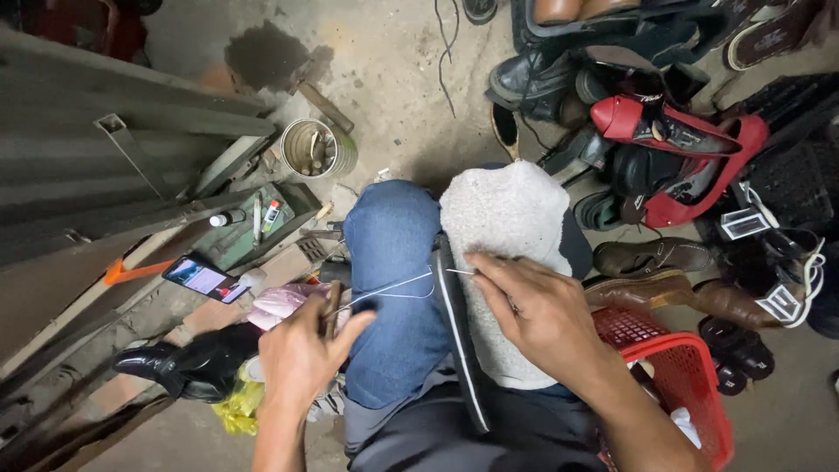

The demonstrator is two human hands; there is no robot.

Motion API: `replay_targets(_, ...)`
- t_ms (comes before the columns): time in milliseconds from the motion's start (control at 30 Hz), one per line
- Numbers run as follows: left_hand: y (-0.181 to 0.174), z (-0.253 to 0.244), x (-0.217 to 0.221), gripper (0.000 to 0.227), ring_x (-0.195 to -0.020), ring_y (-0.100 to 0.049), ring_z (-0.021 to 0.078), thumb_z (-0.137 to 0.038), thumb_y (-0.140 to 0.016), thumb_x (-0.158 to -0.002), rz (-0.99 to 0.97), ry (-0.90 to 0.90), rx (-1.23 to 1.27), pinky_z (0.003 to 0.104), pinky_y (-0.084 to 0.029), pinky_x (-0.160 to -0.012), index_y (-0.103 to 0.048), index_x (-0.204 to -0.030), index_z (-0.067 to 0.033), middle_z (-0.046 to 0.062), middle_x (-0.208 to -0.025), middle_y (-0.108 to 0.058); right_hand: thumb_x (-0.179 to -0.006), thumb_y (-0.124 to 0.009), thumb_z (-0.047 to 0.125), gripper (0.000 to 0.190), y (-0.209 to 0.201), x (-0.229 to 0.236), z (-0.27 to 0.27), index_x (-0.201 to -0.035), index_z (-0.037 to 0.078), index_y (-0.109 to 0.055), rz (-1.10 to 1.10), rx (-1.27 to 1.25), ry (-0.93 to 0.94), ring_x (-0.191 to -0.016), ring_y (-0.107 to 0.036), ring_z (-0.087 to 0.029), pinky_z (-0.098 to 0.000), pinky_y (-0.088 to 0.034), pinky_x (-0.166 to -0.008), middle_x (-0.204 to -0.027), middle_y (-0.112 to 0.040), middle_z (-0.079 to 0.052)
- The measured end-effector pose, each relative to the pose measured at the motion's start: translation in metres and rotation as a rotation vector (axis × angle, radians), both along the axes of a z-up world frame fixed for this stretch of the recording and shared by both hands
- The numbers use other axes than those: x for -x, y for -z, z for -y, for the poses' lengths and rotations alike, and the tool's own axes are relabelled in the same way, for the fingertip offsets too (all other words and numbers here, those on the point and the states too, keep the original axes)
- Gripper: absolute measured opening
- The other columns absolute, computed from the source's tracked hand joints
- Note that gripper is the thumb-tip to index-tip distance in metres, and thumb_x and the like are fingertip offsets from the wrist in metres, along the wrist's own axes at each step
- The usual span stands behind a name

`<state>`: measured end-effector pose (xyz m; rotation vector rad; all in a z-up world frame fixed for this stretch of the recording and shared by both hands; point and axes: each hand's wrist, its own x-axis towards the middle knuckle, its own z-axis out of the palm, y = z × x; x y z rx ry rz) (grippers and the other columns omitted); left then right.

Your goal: Hand-stitching a replacement sole onto a shoe using a needle and thread in a repair shop.

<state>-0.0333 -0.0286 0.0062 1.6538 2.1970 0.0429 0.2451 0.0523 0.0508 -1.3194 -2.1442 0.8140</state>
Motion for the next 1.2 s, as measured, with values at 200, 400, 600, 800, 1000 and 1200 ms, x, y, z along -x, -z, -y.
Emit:
replay_targets(200,-0.014,-0.006,-0.022,0.031,-0.041,-0.051,0.0121,-0.034,-0.083,-0.082,0.444,-0.059,-0.098,0.028,-0.043,-0.039,-0.068,-0.075,-0.0078,-0.001,-0.054,-0.059,-0.078,-0.065,-0.001,0.010,-0.010,-0.002,0.009,-0.085,0.005,-0.070,-0.197,0.280,-0.022,-0.058,-0.048,-0.016,-0.0293,-0.042,-0.056,-0.066,-0.056,-0.002)
replay_targets(400,-0.019,-0.011,-0.030,0.023,-0.057,-0.045,0.0078,-0.017,-0.070,-0.096,0.987,-0.202,0.026,0.023,-0.039,-0.052,-0.066,-0.078,-0.0033,-0.001,-0.064,-0.056,-0.080,-0.058,0.018,0.018,-0.010,-0.038,0.024,-0.083,0.002,-0.065,-0.948,0.632,-0.056,-0.119,-0.059,-0.035,-0.0509,-0.051,-0.100,-0.140,-0.057,-0.034)
replay_targets(600,-0.024,-0.021,-0.059,0.019,-0.053,-0.055,0.0062,-0.014,-0.077,-0.087,0.782,-0.174,-0.193,0.021,-0.045,-0.047,-0.074,-0.104,-0.0069,-0.003,-0.067,-0.064,-0.072,-0.085,0.011,0.072,-0.008,0.004,0.028,-0.138,0.008,-0.056,-0.363,0.525,0.065,-0.079,-0.061,-0.011,-0.0237,-0.053,-0.068,-0.149,-0.053,-0.006)
replay_targets(800,-0.035,-0.034,-0.080,0.014,-0.055,-0.064,0.0132,-0.007,-0.068,-0.086,0.804,0.087,-0.164,0.027,-0.050,-0.048,-0.073,-0.100,-0.0067,0.002,-0.077,-0.074,-0.083,-0.072,0.022,0.062,0.017,0.011,0.051,-0.134,-0.008,-0.054,0.112,0.114,0.106,-0.084,-0.076,-0.034,-0.0392,-0.058,-0.069,-0.109,-0.074,-0.024)
replay_targets(1000,-0.042,-0.023,-0.080,0.006,-0.051,-0.055,0.0124,-0.004,-0.070,-0.084,0.853,0.238,-0.209,0.027,-0.043,-0.044,-0.067,-0.089,-0.0055,0.002,-0.077,-0.069,-0.087,-0.064,0.014,0.052,0.014,0.012,0.048,-0.135,-0.005,-0.055,0.075,0.226,0.088,-0.049,-0.069,-0.029,-0.0407,-0.052,-0.046,-0.066,-0.072,-0.014)
replay_targets(1200,-0.032,-0.034,-0.091,0.027,-0.051,-0.054,0.0208,-0.015,-0.072,-0.093,0.316,0.263,-0.573,0.035,-0.040,-0.045,-0.065,-0.068,-0.0071,0.004,-0.070,-0.056,-0.084,-0.063,0.014,0.051,0.008,0.012,0.044,-0.133,0.002,-0.057,0.077,0.302,0.103,-0.050,-0.070,-0.031,-0.0428,-0.052,-0.047,-0.068,-0.074,-0.013)
